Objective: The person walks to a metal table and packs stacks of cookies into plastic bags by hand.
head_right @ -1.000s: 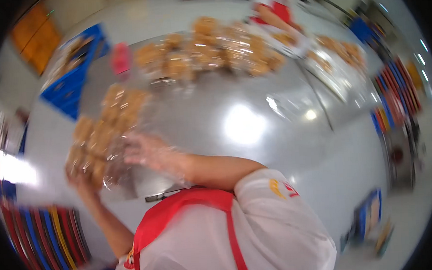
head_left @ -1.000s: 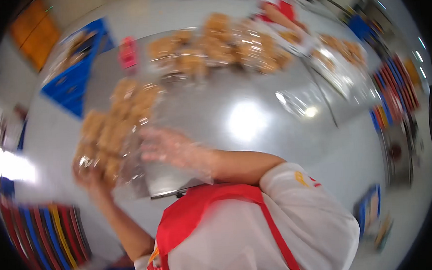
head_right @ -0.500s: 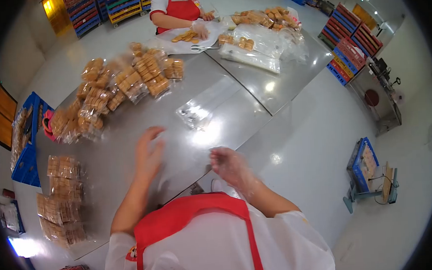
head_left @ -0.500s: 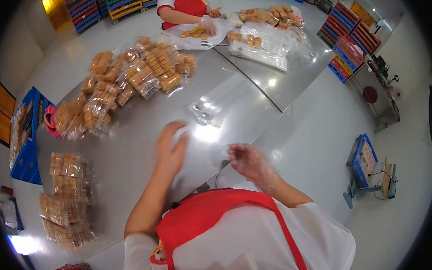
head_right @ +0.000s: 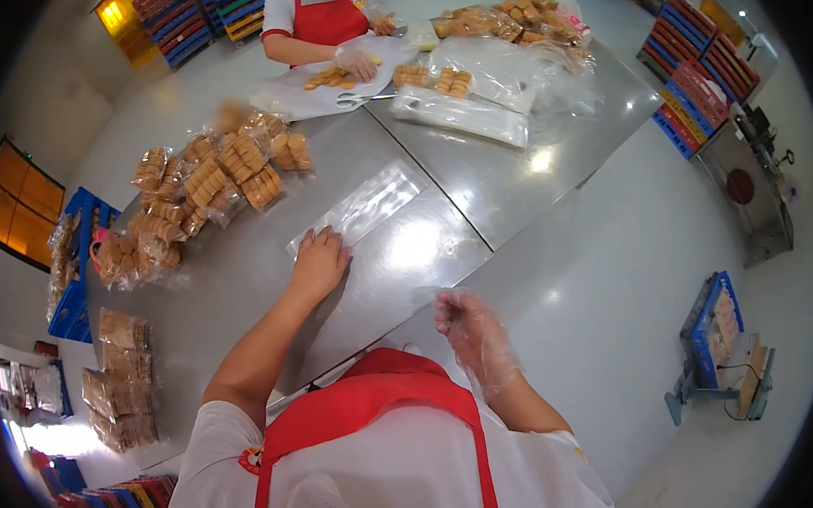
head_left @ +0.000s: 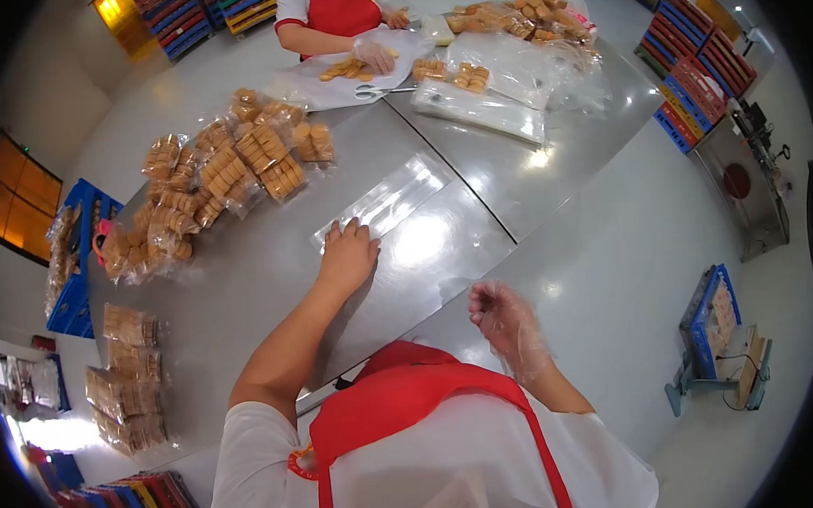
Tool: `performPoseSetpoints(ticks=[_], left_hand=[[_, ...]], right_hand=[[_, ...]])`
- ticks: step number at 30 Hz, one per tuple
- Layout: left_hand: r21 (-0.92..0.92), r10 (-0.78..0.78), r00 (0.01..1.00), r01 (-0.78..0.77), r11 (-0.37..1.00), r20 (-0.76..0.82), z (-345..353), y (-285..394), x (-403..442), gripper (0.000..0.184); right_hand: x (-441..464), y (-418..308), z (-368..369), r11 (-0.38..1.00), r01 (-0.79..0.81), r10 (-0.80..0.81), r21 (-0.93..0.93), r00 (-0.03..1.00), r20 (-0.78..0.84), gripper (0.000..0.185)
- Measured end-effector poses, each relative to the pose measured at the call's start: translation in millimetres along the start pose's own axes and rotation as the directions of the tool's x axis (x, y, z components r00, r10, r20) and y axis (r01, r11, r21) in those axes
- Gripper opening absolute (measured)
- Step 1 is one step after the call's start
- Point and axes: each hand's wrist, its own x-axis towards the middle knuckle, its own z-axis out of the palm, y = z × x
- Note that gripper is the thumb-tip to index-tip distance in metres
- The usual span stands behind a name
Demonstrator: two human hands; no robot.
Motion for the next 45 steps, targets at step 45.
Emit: performPoseSetpoints(ticks=[45], left_hand=[[-0.902, -0.59, 0.689, -0.392, 0.183, -0.42, -213.8, -37.2, -191.3, 0.03]], right_hand=[[-87.9, 86.1, 280.9, 0.537, 0.781, 0.052, -0.319, 0.347, 0.937, 0.016]])
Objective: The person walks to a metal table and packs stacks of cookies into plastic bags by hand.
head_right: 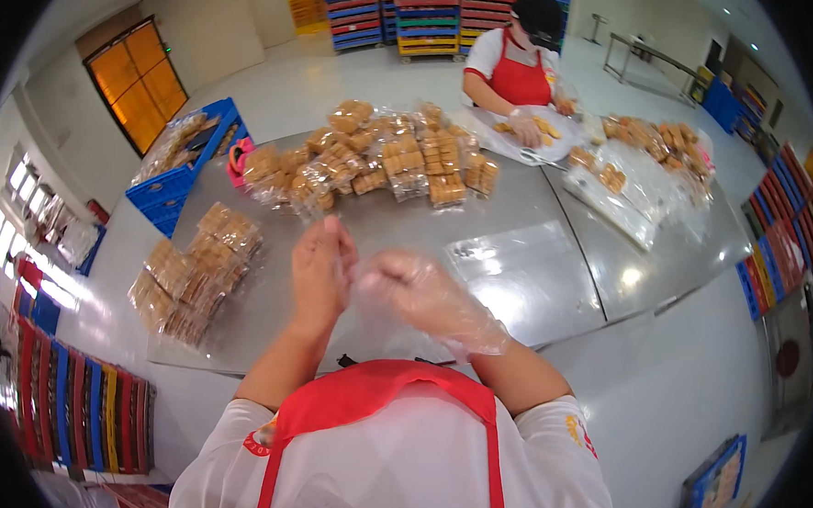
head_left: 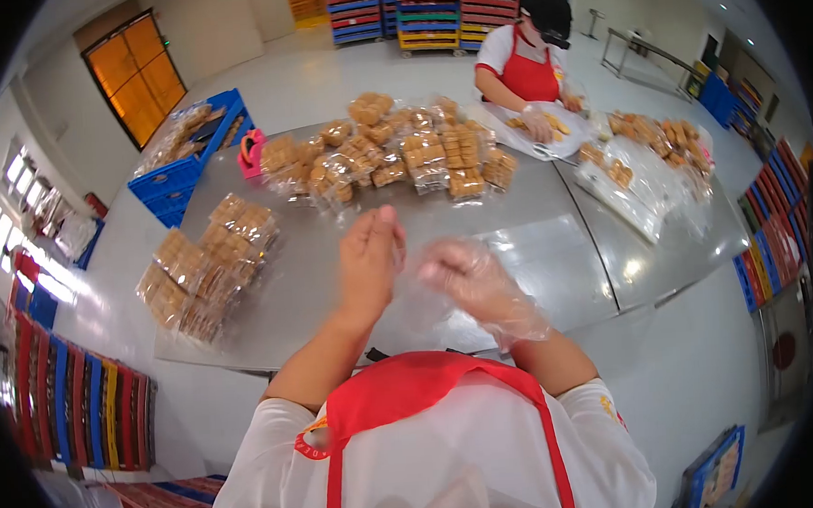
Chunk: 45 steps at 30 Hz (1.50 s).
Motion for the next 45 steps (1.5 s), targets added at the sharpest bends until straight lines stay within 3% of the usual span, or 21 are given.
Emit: performPoseSetpoints(ticks=[1, 3, 6, 9, 10, 13, 14, 17, 19, 21, 22, 27, 31, 39, 45], left_hand=[[-0.028, -0.029, 0.998, 0.031, 0.999, 0.057, -6.4, -3.0, -4.4, 0.033], [0.115, 0.025, 0.999, -0.029, 0.993, 0.035, -0.7, -2.5, -9.2, 0.038], [0.154, 0.023, 1.0, -0.025, 0.988, 0.015, 0.8, -11.1, -9.4, 0.043], [0.104, -0.057, 0.996, 0.049, 0.993, 0.074, -3.7, -11.7, -9.9, 0.044], [0.077, -0.081, 0.991, 0.074, 0.994, 0.102, -3.8, -11.7, -9.2, 0.045], [0.264, -0.116, 0.993, 0.121, 0.957, -0.032, -10.7, -12.3, -2.4, 0.041], [0.225, -0.134, 0.99, 0.123, 0.967, 0.036, -12.7, -11.5, -2.9, 0.039], [0.099, -0.183, 0.955, 0.164, 0.981, 0.231, -17.6, -13.5, -7.2, 0.031], [0.014, -0.224, 0.911, 0.233, 0.972, 0.346, -19.9, -19.3, -8.0, 0.026], [0.009, -0.322, 0.879, 0.341, 0.94, 0.35, -22.4, -10.8, -14.8, 0.025], [0.004, -0.365, 0.861, 0.389, 0.921, 0.353, -22.7, -6.3, -16.0, 0.024], [-0.023, -0.217, 0.846, 0.261, 0.965, 0.487, -33.7, -17.0, -21.4, 0.027], [-0.032, -0.16, 0.811, 0.215, 0.976, 0.563, -37.5, -19.1, -26.6, 0.028], [-0.055, -0.173, 0.809, 0.246, 0.968, 0.562, -40.4, -23.9, -28.8, 0.028], [-0.047, -0.232, 0.821, 0.299, 0.953, 0.521, -42.1, -25.9, -30.1, 0.029]], right_hand=[[6.5, 7.2, -3.8, 0.99, 0.055, -0.056, -0.131, 0.998, -0.009, 0.016], [15.3, 19.5, -13.8, 0.908, 0.148, -0.167, -0.391, 0.986, -0.016, 0.016], [8.5, 6.3, -3.6, 0.985, 0.148, -0.168, 0.085, 0.935, 0.314, 0.014], [23.1, 8.5, -18.5, 0.875, 0.006, -0.053, -0.485, 0.995, -0.083, 0.008], [21.5, 9.4, -18.8, 0.935, 0.02, -0.006, -0.355, 0.999, 0.04, 0.007], [15.7, 13.4, -14.4, 0.996, -0.047, 0.013, 0.071, 0.908, 0.418, 0.006], [18.8, 14.1, -18.8, 0.975, 0.07, 0.009, -0.213, 0.936, 0.351, 0.004], [25.2, 15.2, -25.4, 0.843, 0.056, -0.085, -0.534, 0.996, -0.03, 0.006], [25.6, 16.2, -24.4, 0.786, 0.121, -0.156, -0.606, 0.988, -0.005, 0.004], [20.7, 17.6, -21.0, 0.723, 0.169, -0.218, -0.67, 0.976, 0.01, 0.005], [19.8, 14.9, -19.4, 0.714, 0.171, -0.222, -0.679, 0.975, 0.012, 0.004], [17.8, 13.8, -16.2, 0.72, 0.205, -0.21, -0.663, 0.975, 0.073, 0.006], [18.5, 15.0, -16.3, 0.811, 0.179, -0.181, -0.558, 0.982, 0.052, 0.006], [19.1, 19.6, -12.2, 0.875, 0.12, -0.118, -0.468, 0.992, 0.034, 0.006], [17.8, 22.5, -9.0, 0.841, 0.133, -0.129, -0.524, 0.991, 0.044, 0.009]])
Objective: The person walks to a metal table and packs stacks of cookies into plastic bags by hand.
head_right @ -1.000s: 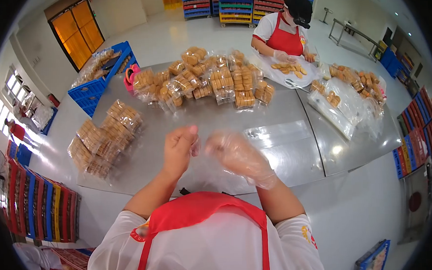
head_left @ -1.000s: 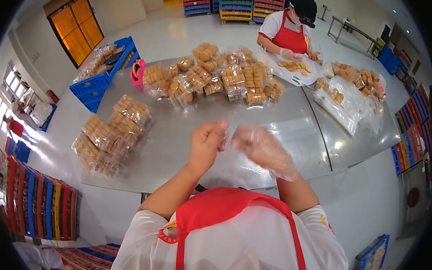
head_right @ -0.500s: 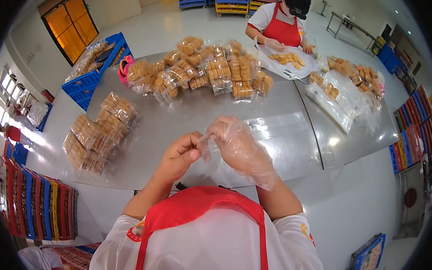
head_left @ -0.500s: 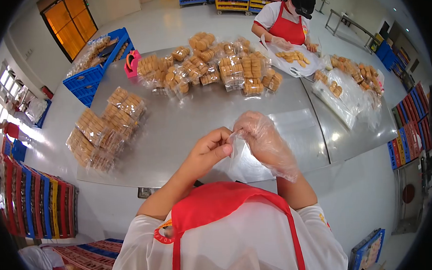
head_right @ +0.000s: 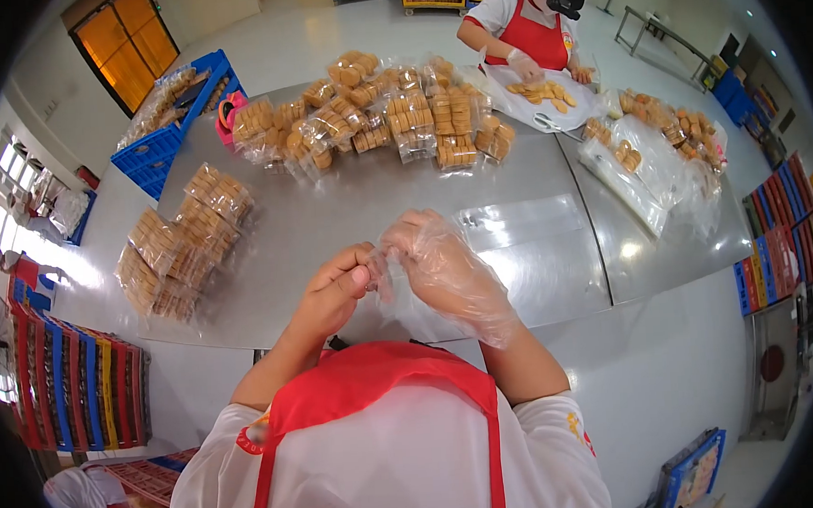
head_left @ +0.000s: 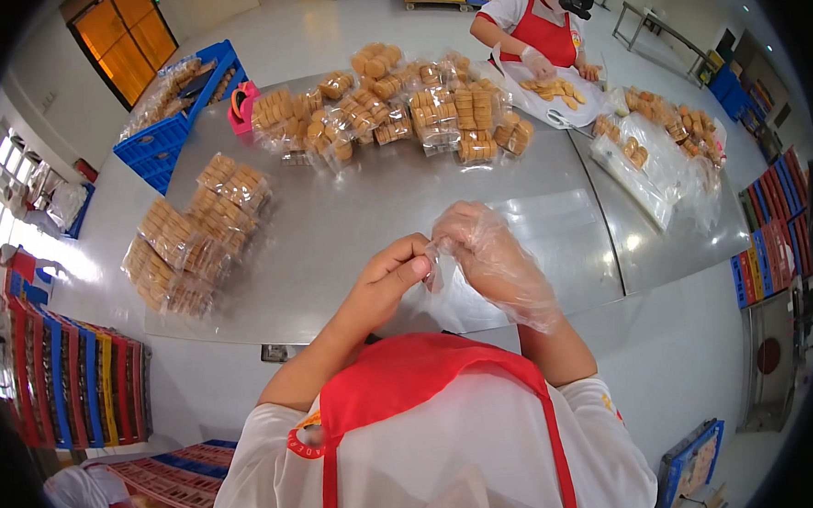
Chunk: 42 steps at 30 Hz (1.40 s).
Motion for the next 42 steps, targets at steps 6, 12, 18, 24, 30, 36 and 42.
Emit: performPoseSetpoints(ticks=[6, 12, 18, 24, 30, 36, 42], left_hand=[[0.161, 0.051, 0.999, -0.048, 0.986, -0.012, 3.9, 4.8, 0.0, 0.022], [0.144, -0.008, 0.998, 0.016, 0.989, -0.056, 3.0, 1.9, -1.2, 0.01], [0.209, 0.033, 0.997, -0.017, 0.978, -0.073, 8.0, 2.9, 2.4, 0.013], [0.177, 0.032, 0.938, 0.032, 0.984, -0.346, 3.3, -11.6, 2.7, 0.01], [0.896, 0.458, 0.878, -0.088, 0.436, -0.137, 2.2, 20.8, 4.3, 0.012], [0.984, 0.032, 0.997, -0.076, 0.161, 0.072, -4.7, 68.8, 0.6, 0.044], [0.976, -0.202, 0.97, -0.099, 0.192, 0.138, 12.8, 89.6, 27.9, 0.064]], right_hand=[[1.0, 7.9, 5.2, 0.997, -0.03, 0.031, 0.065, 1.0, -0.007, 0.013], [-8.7, 0.4, 10.6, 0.784, -0.291, 0.255, 0.548, 0.956, 0.144, 0.032], [-28.4, 4.6, 31.1, 0.46, -0.294, 0.313, 0.838, 0.937, 0.157, 0.045], [-38.6, 14.1, 51.4, 0.524, -0.386, 0.477, 0.76, 0.872, 0.114, 0.014], [-34.1, 23.4, 31.1, 0.633, -0.457, 0.602, 0.625, 0.798, -0.025, 0.013], [-30.6, 30.4, 15.7, 0.917, -0.231, 0.111, -0.324, 0.931, -0.349, 0.009], [-9.7, -9.4, -1.4, 0.659, 0.627, -0.496, -0.417, 0.778, 0.386, 0.027]])
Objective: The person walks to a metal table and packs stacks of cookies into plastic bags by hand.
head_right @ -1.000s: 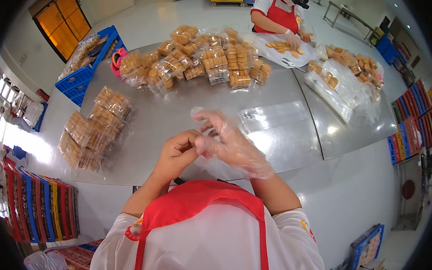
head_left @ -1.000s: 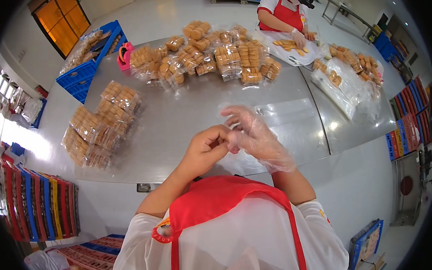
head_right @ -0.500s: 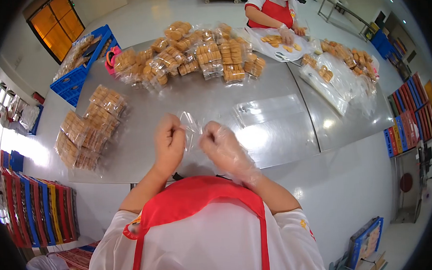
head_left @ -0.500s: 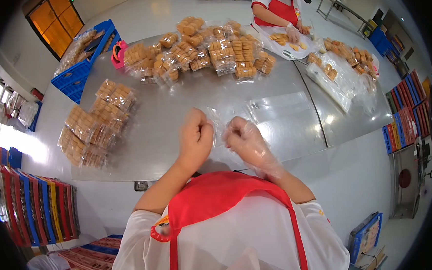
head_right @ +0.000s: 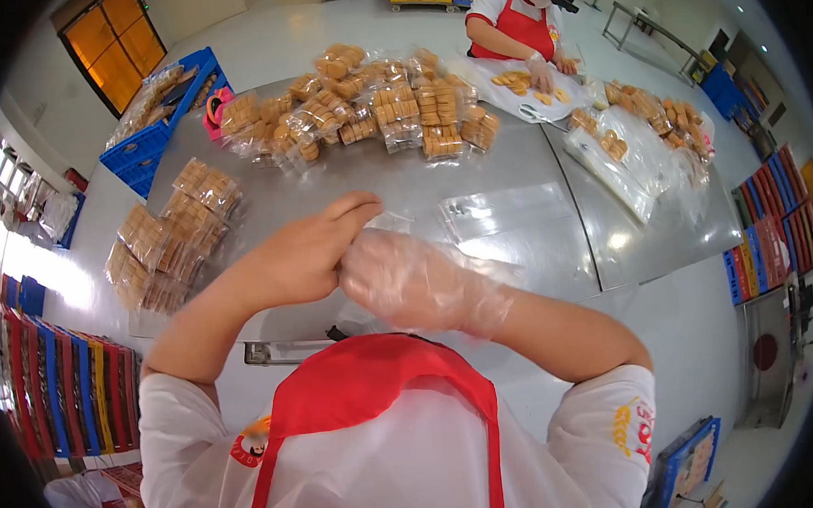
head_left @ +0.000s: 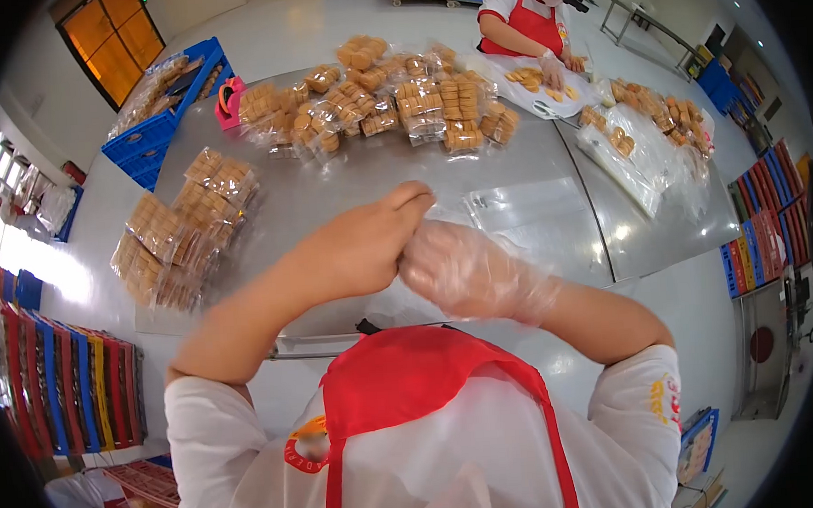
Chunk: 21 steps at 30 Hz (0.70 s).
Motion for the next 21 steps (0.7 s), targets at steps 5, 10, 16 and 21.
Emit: performPoseSetpoints(ticks=[5, 10, 16, 21], left_hand=[[0.07, 0.145, 0.989, -0.144, 0.987, -0.012, -16.4, 19.1, 30.3, 0.057], [0.317, 0.094, 0.985, -0.135, 0.939, 0.144, -4.5, 51.6, 65.2, 0.036], [0.145, 0.015, 1.0, -0.015, 0.989, -0.002, 30.8, 81.9, 70.5, 0.023], [0.202, 0.305, 0.951, -0.29, 0.936, -0.047, 67.8, 87.2, 63.1, 0.041]], right_hand=[[8.4, 47.6, -2.8, 0.997, -0.072, 0.07, 0.004, 0.978, 0.194, 0.026], [9.0, 79.7, 42.4, 0.661, -0.16, 0.245, 0.733, 0.969, -0.009, 0.031], [12.2, 84.9, 66.0, 0.449, -0.235, 0.413, 0.862, 0.91, 0.033, 0.039], [13.4, 98.0, 90.9, 0.297, -0.153, 0.439, 0.943, 0.898, 0.008, 0.046]])
